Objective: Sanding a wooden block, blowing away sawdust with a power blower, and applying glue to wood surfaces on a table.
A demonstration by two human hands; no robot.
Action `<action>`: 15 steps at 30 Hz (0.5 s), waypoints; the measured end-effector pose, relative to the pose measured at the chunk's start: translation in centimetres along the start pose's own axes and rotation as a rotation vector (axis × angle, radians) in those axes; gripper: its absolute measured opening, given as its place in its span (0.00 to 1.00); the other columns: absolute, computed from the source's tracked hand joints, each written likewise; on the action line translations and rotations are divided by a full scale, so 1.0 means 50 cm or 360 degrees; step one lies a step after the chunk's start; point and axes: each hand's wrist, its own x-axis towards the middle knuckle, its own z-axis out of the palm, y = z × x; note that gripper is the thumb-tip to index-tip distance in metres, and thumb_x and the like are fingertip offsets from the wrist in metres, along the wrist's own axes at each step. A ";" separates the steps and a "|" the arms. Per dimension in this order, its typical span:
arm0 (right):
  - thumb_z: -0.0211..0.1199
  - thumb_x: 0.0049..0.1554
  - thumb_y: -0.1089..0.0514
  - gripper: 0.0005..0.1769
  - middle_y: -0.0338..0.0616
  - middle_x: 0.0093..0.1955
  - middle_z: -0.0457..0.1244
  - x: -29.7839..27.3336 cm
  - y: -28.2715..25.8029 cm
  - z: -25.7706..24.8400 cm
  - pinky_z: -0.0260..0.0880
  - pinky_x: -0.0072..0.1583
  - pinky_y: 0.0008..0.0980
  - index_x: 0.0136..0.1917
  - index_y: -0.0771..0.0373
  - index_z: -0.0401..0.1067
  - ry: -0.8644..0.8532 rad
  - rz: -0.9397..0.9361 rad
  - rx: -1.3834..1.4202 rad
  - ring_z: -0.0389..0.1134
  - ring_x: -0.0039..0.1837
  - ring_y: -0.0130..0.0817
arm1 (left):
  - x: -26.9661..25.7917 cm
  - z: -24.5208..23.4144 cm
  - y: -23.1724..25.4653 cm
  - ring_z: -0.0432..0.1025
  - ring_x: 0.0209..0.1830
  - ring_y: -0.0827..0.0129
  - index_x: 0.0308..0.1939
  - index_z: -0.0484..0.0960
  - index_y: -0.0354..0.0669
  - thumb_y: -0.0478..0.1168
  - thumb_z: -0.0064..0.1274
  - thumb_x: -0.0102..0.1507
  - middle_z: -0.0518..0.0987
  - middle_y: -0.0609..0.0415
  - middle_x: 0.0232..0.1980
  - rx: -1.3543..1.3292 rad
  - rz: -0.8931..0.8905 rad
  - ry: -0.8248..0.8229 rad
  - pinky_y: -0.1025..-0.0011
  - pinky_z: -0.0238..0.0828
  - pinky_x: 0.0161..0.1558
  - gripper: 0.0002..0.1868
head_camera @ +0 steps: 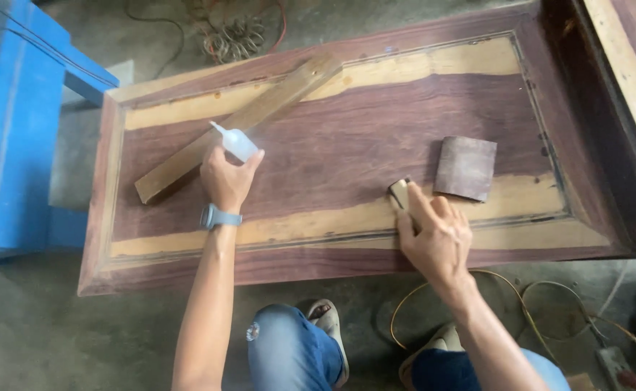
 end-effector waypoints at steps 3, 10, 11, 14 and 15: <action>0.70 0.48 0.48 0.28 0.44 0.36 0.59 -0.002 0.004 -0.003 0.66 0.45 0.43 0.63 0.49 0.79 0.0091 -0.0018 -0.0028 0.68 0.41 0.48 | -0.074 -0.045 0.085 0.77 0.52 0.46 0.56 0.74 0.42 0.45 0.69 0.56 0.80 0.43 0.48 -0.0029 -0.0179 0.0096 0.49 0.73 0.51 0.29; 0.70 0.48 0.48 0.29 0.41 0.34 0.59 -0.013 0.025 -0.013 0.64 0.45 0.39 0.63 0.51 0.79 -0.0011 -0.0021 0.0057 0.66 0.40 0.43 | -0.109 0.129 0.208 0.78 0.49 0.65 0.44 0.87 0.61 0.43 0.66 0.57 0.82 0.63 0.41 -0.0085 0.0497 -0.0451 0.67 0.70 0.55 0.11; 0.69 0.48 0.48 0.28 0.41 0.34 0.59 -0.015 0.027 -0.020 0.64 0.45 0.38 0.63 0.51 0.78 -0.0025 0.0003 0.0089 0.66 0.40 0.43 | -0.085 0.137 0.232 0.78 0.46 0.62 0.41 0.85 0.58 0.47 0.68 0.56 0.81 0.61 0.39 -0.0020 0.0300 -0.0595 0.64 0.72 0.50 0.11; 0.69 0.49 0.49 0.27 0.42 0.34 0.60 -0.017 0.033 -0.028 0.64 0.45 0.38 0.62 0.53 0.79 -0.0040 0.0019 0.0142 0.65 0.39 0.42 | -0.005 0.190 0.249 0.79 0.44 0.56 0.33 0.84 0.56 0.51 0.68 0.54 0.82 0.57 0.35 0.0132 0.0136 -0.0761 0.59 0.72 0.48 0.11; 0.69 0.49 0.49 0.26 0.43 0.34 0.61 -0.019 0.035 -0.029 0.63 0.44 0.38 0.62 0.54 0.79 -0.0041 0.0011 0.0156 0.65 0.39 0.43 | 0.019 0.212 0.242 0.79 0.46 0.53 0.29 0.85 0.55 0.51 0.68 0.53 0.84 0.56 0.35 0.0213 0.0169 -0.0790 0.58 0.70 0.51 0.10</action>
